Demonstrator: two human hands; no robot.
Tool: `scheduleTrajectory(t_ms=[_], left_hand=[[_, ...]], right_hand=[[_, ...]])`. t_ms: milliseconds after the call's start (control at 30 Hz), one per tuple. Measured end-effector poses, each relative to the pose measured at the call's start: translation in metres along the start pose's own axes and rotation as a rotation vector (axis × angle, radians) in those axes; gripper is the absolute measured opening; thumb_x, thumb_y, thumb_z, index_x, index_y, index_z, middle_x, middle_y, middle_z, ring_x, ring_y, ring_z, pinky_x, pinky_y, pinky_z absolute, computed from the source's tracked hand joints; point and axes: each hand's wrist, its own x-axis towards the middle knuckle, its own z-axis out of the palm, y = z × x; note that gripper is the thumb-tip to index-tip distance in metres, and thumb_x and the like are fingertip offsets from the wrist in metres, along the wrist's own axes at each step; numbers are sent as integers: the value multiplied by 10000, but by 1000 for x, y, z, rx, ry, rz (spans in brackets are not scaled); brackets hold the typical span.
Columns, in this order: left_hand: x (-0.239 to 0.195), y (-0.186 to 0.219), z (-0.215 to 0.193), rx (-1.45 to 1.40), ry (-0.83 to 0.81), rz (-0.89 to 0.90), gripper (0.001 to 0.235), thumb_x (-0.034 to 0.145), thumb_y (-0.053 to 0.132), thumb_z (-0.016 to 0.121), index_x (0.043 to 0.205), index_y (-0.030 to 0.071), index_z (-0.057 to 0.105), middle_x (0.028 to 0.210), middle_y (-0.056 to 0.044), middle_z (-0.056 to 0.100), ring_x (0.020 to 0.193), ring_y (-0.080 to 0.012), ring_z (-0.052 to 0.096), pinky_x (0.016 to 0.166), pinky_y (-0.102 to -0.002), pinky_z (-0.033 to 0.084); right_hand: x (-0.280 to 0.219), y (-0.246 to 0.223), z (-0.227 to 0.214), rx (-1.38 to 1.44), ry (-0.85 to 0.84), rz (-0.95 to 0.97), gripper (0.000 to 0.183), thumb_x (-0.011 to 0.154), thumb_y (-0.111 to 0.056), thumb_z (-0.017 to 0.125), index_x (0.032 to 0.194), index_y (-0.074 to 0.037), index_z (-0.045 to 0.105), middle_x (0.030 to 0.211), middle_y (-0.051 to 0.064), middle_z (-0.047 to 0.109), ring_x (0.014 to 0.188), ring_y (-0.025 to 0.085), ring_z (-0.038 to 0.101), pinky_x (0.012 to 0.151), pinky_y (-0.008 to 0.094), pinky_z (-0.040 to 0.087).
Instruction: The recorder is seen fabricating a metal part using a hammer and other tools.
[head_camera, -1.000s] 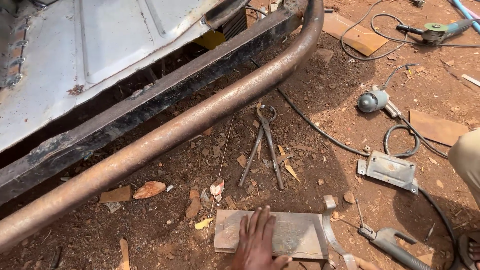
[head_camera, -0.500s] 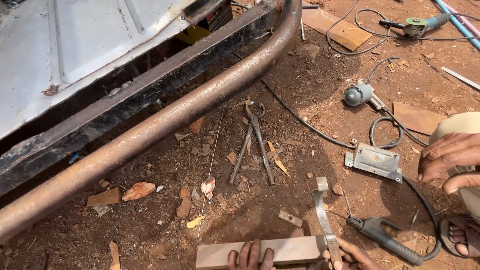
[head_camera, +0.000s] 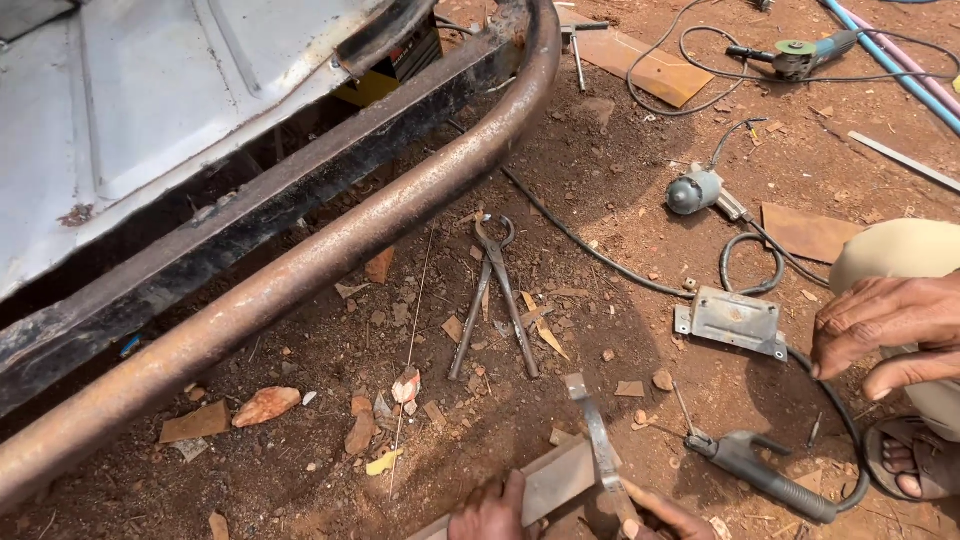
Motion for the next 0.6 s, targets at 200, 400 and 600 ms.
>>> scheduleTrajectory(t_ms=[200, 400, 600], left_hand=[[-3, 10, -48, -9, -155, -112, 731, 817, 350, 852, 1315, -30, 475, 1145, -298, 644, 1000, -389, 712, 891, -522, 593], [-1, 37, -101, -194, -188, -222, 1039, 882, 587, 800, 1546, 10, 247, 1286, -317, 539, 1099, -409, 647, 968, -486, 552], [15, 54, -98, -515, 362, -414, 862, 902, 376, 664, 1560, 38, 222, 1294, -239, 642, 945, -358, 734, 858, -550, 570]], right_hand=[[58, -66, 43, 167, 51, 278, 560, 823, 64, 717, 1369, -45, 658, 1198, 237, 801, 1024, 331, 737, 869, 464, 597], [48, -44, 48, -10, 178, 61, 338, 795, 87, 777, 1133, 68, 776, 1042, 243, 827, 977, 260, 785, 839, 403, 648], [41, -44, 46, 240, 317, 174, 220, 794, 167, 703, 999, 137, 629, 909, 322, 806, 820, 355, 812, 758, 427, 672]])
